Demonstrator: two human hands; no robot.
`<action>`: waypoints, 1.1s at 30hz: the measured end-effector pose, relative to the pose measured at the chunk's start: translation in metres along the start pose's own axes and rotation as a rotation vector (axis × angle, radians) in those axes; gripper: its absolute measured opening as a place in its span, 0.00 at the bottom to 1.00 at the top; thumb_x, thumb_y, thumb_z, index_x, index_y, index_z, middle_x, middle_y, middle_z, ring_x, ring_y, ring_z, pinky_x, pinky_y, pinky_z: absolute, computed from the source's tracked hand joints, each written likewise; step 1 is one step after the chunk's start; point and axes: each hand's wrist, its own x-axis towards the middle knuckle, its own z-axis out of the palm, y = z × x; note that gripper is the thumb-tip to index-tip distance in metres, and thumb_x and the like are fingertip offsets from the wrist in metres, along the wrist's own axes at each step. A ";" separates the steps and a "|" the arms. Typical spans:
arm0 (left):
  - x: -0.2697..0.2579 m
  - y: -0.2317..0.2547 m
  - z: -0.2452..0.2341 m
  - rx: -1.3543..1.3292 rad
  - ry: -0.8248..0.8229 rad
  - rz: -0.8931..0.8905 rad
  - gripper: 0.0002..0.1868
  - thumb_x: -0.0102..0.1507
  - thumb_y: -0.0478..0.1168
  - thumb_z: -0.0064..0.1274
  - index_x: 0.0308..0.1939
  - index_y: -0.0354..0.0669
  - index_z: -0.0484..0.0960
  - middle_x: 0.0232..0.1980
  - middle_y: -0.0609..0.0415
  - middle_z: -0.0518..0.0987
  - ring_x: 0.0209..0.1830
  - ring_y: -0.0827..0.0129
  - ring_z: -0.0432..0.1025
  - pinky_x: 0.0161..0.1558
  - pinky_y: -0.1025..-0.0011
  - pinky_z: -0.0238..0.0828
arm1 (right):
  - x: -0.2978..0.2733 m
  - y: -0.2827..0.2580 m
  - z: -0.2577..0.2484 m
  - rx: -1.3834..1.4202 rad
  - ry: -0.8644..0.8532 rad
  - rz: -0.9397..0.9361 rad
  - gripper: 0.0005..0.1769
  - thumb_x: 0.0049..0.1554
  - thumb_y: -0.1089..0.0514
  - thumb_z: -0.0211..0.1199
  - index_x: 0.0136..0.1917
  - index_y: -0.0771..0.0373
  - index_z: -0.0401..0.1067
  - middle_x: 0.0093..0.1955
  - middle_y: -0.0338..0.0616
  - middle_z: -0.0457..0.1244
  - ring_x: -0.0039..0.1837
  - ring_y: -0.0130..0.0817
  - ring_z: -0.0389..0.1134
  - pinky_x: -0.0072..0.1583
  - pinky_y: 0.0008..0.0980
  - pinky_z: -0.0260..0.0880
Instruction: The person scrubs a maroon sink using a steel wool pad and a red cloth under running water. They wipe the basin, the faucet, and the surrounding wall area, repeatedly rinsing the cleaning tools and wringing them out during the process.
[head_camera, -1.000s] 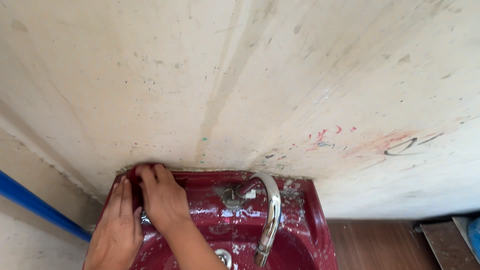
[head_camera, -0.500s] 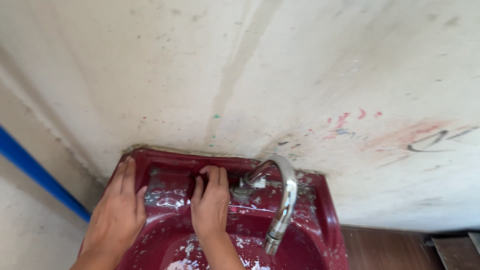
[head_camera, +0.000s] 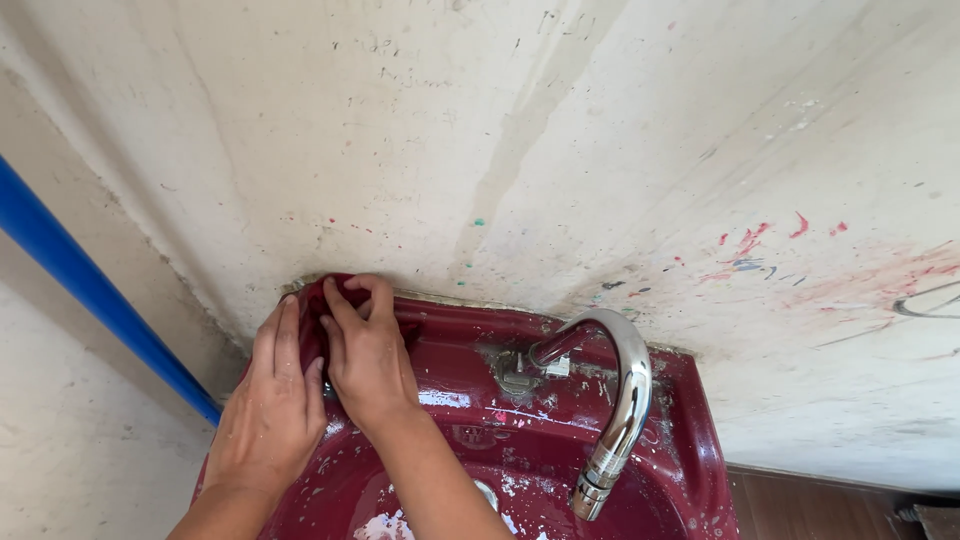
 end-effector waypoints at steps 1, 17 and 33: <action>-0.001 0.000 0.000 -0.013 0.016 0.007 0.37 0.63 0.39 0.42 0.77 0.43 0.52 0.78 0.46 0.58 0.62 0.44 0.68 0.56 0.51 0.70 | -0.002 -0.002 0.002 0.023 0.056 -0.014 0.20 0.60 0.67 0.58 0.67 0.68 0.71 0.65 0.56 0.60 0.54 0.47 0.67 0.59 0.42 0.70; -0.003 -0.010 0.008 -0.052 0.054 0.007 0.37 0.59 0.31 0.41 0.74 0.48 0.59 0.74 0.47 0.64 0.65 0.45 0.67 0.60 0.54 0.68 | -0.056 -0.004 -0.011 -0.224 0.169 -0.023 0.12 0.51 0.62 0.70 0.50 0.64 0.80 0.53 0.52 0.66 0.56 0.50 0.68 0.57 0.45 0.70; -0.004 -0.014 0.013 0.000 0.106 0.046 0.39 0.57 0.31 0.44 0.74 0.46 0.60 0.73 0.45 0.66 0.64 0.46 0.68 0.60 0.55 0.70 | -0.043 -0.006 -0.027 -0.265 -0.092 -0.118 0.20 0.53 0.72 0.58 0.57 0.67 0.78 0.52 0.52 0.65 0.56 0.49 0.65 0.59 0.44 0.71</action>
